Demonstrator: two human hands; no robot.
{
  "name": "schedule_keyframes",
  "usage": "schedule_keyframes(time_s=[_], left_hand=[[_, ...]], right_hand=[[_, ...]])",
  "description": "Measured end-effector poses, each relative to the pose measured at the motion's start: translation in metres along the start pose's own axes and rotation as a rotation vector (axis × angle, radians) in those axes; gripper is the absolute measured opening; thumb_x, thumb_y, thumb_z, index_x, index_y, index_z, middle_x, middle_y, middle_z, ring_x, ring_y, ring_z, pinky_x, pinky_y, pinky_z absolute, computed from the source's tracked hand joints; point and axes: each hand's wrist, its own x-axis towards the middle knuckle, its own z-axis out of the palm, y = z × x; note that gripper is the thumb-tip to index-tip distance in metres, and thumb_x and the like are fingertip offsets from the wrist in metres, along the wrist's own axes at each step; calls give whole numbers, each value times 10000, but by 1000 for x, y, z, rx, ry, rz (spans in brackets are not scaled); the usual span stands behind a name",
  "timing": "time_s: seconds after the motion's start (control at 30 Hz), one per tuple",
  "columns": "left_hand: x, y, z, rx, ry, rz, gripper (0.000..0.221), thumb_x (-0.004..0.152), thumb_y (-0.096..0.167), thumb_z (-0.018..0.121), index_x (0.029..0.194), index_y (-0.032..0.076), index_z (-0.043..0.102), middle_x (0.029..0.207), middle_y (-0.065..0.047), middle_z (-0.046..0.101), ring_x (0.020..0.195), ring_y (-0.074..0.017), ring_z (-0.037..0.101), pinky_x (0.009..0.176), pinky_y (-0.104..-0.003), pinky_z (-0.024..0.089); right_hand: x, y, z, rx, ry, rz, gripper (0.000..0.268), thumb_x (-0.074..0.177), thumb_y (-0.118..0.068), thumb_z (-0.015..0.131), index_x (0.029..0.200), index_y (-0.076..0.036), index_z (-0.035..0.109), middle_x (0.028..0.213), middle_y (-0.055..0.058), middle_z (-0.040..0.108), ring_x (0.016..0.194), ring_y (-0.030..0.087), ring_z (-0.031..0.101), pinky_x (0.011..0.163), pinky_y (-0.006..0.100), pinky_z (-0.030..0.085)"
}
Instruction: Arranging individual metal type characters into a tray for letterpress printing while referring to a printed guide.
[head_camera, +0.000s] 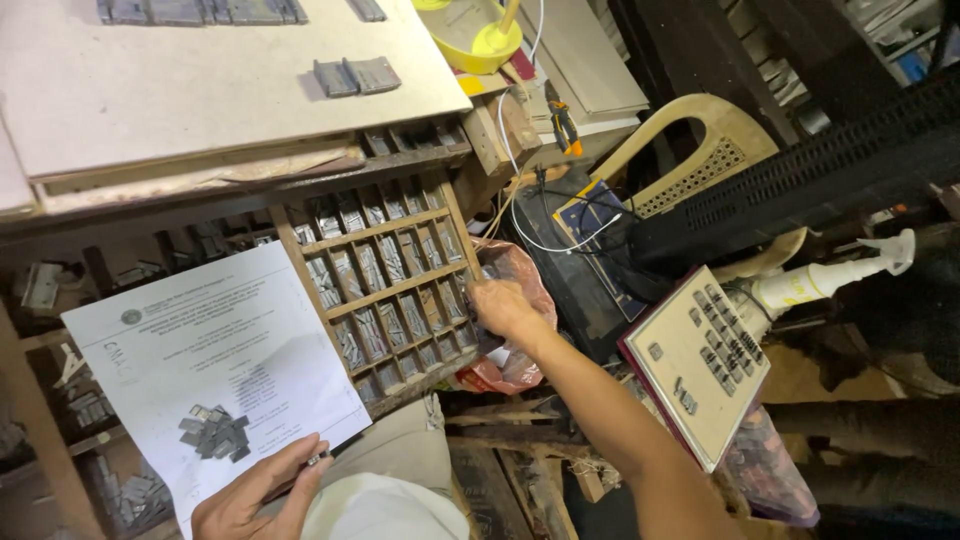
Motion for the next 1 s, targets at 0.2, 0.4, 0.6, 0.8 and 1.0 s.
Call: schedule_keyframes(time_s=[0.2,0.4,0.6,0.8,1.0], left_hand=[[3,2,-3,-58,-13,-87,290,797,104,810,1085,85,842,963,-47,856,949,-141,805,974,-284,658],[7,-31,4,-59,31,121,161,776,155,832,924,104,869,888,-13,856,796,-78,788,813,-239,676],[8,-44,1,-114,46,396,237,778,54,819,1014,81,827,988,-62,832,909,-160,810,892,-284,699],[6,-38,3,-135,105,437,220,788,89,833,1004,60,813,953,-50,829,856,-103,800,845,-252,695],[10,-36,2,-112,86,543,192,818,112,840,1006,99,807,951,-7,831,825,-81,798,807,-215,648]], right_hand=[[-29,2,-42,563,300,-78,162,800,58,562,806,-103,541,817,88,640,784,301,620,690,414,441],[-106,-71,-105,1323,318,86,155,959,-209,697,1030,-77,738,775,15,737,720,111,694,759,294,572],[-154,-106,-129,1487,232,37,248,967,-211,663,1126,-37,743,850,70,787,629,72,645,513,203,518],[-168,-122,-116,1589,328,-4,249,927,-95,711,1149,17,724,867,97,773,799,144,742,783,281,636],[-178,-155,-119,1565,375,-246,77,912,-38,730,977,3,723,950,85,725,884,148,673,774,267,566]])
